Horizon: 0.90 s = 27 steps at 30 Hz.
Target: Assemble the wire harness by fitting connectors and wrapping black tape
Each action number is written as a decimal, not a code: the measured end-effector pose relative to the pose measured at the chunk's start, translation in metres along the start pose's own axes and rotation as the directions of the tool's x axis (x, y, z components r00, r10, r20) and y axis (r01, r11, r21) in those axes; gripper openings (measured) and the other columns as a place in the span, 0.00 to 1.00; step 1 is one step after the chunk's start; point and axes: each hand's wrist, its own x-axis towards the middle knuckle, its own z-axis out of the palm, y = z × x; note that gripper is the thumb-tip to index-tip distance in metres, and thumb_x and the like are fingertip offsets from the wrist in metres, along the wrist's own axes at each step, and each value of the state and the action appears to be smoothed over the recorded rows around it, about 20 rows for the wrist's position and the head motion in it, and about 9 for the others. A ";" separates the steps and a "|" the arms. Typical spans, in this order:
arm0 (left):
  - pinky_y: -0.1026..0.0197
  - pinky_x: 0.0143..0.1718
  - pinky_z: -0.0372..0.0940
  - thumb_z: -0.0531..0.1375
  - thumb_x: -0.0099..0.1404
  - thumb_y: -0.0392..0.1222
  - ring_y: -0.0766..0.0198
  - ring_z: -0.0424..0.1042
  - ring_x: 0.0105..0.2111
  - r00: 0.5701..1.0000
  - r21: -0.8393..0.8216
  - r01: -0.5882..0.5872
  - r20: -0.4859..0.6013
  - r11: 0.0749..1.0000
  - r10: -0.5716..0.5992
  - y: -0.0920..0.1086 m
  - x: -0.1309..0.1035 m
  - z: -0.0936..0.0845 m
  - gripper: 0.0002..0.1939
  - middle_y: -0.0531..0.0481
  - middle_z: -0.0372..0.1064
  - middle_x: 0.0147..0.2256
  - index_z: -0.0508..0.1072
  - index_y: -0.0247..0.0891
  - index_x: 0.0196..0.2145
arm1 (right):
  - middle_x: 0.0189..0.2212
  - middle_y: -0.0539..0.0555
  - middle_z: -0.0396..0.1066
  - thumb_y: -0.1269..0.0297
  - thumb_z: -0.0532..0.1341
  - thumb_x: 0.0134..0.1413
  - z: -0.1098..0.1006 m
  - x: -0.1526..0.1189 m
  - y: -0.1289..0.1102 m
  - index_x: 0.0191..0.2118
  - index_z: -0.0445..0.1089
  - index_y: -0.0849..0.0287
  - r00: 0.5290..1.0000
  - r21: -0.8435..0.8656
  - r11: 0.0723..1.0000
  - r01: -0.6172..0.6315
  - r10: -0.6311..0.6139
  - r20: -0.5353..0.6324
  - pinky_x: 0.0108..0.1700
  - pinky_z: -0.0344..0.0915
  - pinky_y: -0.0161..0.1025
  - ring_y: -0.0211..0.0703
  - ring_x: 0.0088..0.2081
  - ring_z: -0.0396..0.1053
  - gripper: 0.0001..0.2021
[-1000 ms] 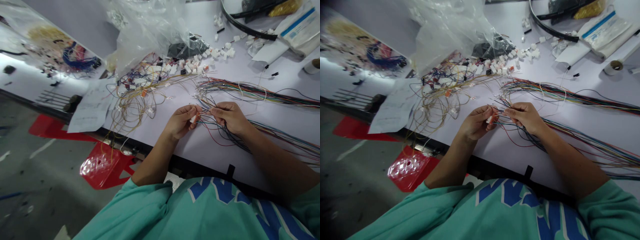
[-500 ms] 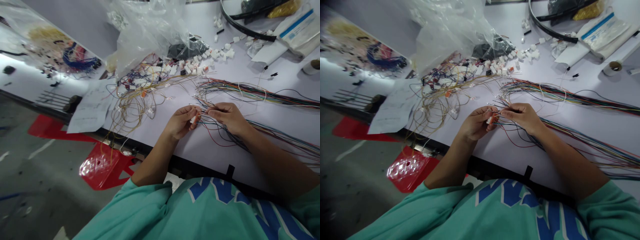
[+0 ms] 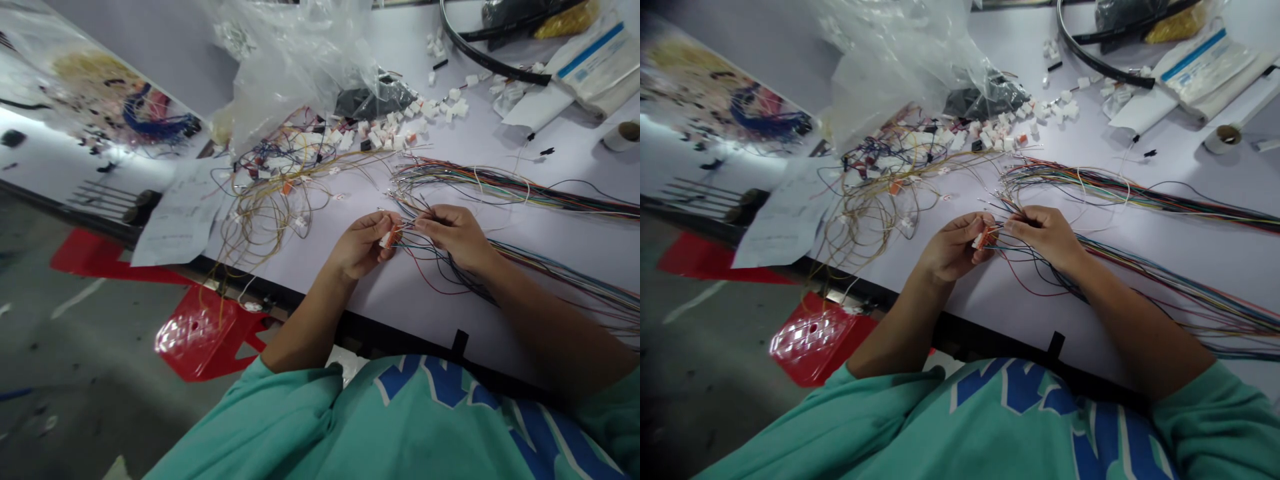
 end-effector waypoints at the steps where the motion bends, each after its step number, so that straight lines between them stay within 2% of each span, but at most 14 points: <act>1: 0.72 0.10 0.50 0.66 0.52 0.39 0.74 0.57 0.10 1.000 -0.003 0.002 0.012 1.000 -0.002 0.000 0.000 0.000 0.10 0.55 0.61 0.15 0.69 0.31 0.25 | 0.16 0.44 0.53 0.58 0.60 0.44 0.000 0.000 0.000 0.25 0.67 0.63 1.000 -0.004 1.000 0.003 -0.003 -0.006 0.22 0.46 0.31 0.28 0.20 0.49 0.11; 5: 0.72 0.11 0.50 0.66 0.51 0.38 0.74 0.56 0.11 0.999 -0.013 0.007 0.034 1.000 -0.006 0.000 0.000 0.000 0.09 0.55 0.61 0.15 0.69 0.31 0.25 | 0.16 0.43 0.54 0.58 0.60 0.43 0.001 -0.002 -0.005 0.25 0.68 0.63 1.000 -0.060 0.998 -0.006 0.007 0.011 0.23 0.47 0.31 0.28 0.20 0.49 0.11; 8: 0.72 0.10 0.50 0.65 0.51 0.37 0.74 0.56 0.11 1.000 -0.007 0.009 0.014 1.000 -0.009 -0.001 0.001 -0.001 0.08 0.55 0.61 0.15 0.69 0.31 0.25 | 0.16 0.44 0.55 0.61 0.60 0.41 0.001 -0.002 -0.009 0.25 0.68 0.63 0.998 -0.190 0.981 -0.035 0.043 0.039 0.25 0.48 0.32 0.29 0.20 0.50 0.09; 12: 0.72 0.10 0.49 0.65 0.51 0.37 0.74 0.56 0.10 0.999 0.005 0.017 -0.029 1.000 -0.017 -0.003 0.002 0.000 0.08 0.55 0.61 0.15 0.70 0.31 0.24 | 0.15 0.44 0.56 0.62 0.60 0.40 0.001 0.000 -0.008 0.22 0.66 0.62 0.997 -0.329 0.942 -0.058 0.068 0.020 0.26 0.48 0.33 0.30 0.21 0.52 0.08; 15: 0.72 0.10 0.50 0.62 0.55 0.38 0.74 0.57 0.11 0.995 -0.018 0.028 -0.097 0.999 -0.029 -0.001 0.001 0.005 0.06 0.54 0.64 0.18 0.72 0.31 0.30 | 0.16 0.44 0.56 0.62 0.59 0.41 0.002 0.002 -0.004 0.21 0.65 0.61 0.998 -0.296 0.954 -0.052 0.057 0.008 0.26 0.48 0.33 0.30 0.21 0.52 0.08; 18: 0.71 0.14 0.58 0.57 0.57 0.35 0.72 0.63 0.14 0.985 -0.071 0.044 -0.161 0.997 -0.055 0.003 -0.001 0.009 0.07 0.52 0.67 0.21 0.72 0.32 0.33 | 0.17 0.44 0.55 0.61 0.58 0.42 0.004 0.003 -0.001 0.22 0.64 0.60 0.998 -0.179 0.982 -0.056 0.048 -0.045 0.26 0.49 0.32 0.30 0.21 0.51 0.08; 22: 0.71 0.16 0.61 0.54 0.46 0.24 0.69 0.65 0.15 0.984 -0.017 0.115 -0.136 0.993 -0.116 0.003 0.002 0.010 0.09 0.49 0.66 0.16 0.72 0.30 0.25 | 0.19 0.44 0.57 0.62 0.57 0.41 0.004 0.005 0.004 0.23 0.63 0.61 0.995 -0.047 0.998 -0.045 0.041 -0.089 0.28 0.51 0.32 0.31 0.23 0.53 0.07; 24: 0.71 0.16 0.61 0.56 0.44 0.23 0.69 0.64 0.14 0.981 0.029 0.132 -0.145 0.991 -0.126 0.000 0.004 0.011 0.08 0.48 0.65 0.15 0.71 0.30 0.22 | 0.19 0.44 0.57 0.62 0.58 0.42 0.004 0.007 0.006 0.23 0.63 0.61 0.997 -0.033 0.999 -0.040 0.037 -0.073 0.30 0.52 0.32 0.31 0.24 0.53 0.07; 27: 0.70 0.15 0.59 0.57 0.44 0.24 0.69 0.62 0.14 0.973 0.046 0.089 -0.216 0.995 -0.077 -0.003 0.005 0.017 0.06 0.49 0.65 0.15 0.71 0.30 0.21 | 0.18 0.43 0.55 0.60 0.60 0.42 0.003 0.008 0.008 0.22 0.62 0.61 0.998 -0.059 0.997 -0.042 0.039 -0.047 0.30 0.52 0.32 0.31 0.25 0.53 0.09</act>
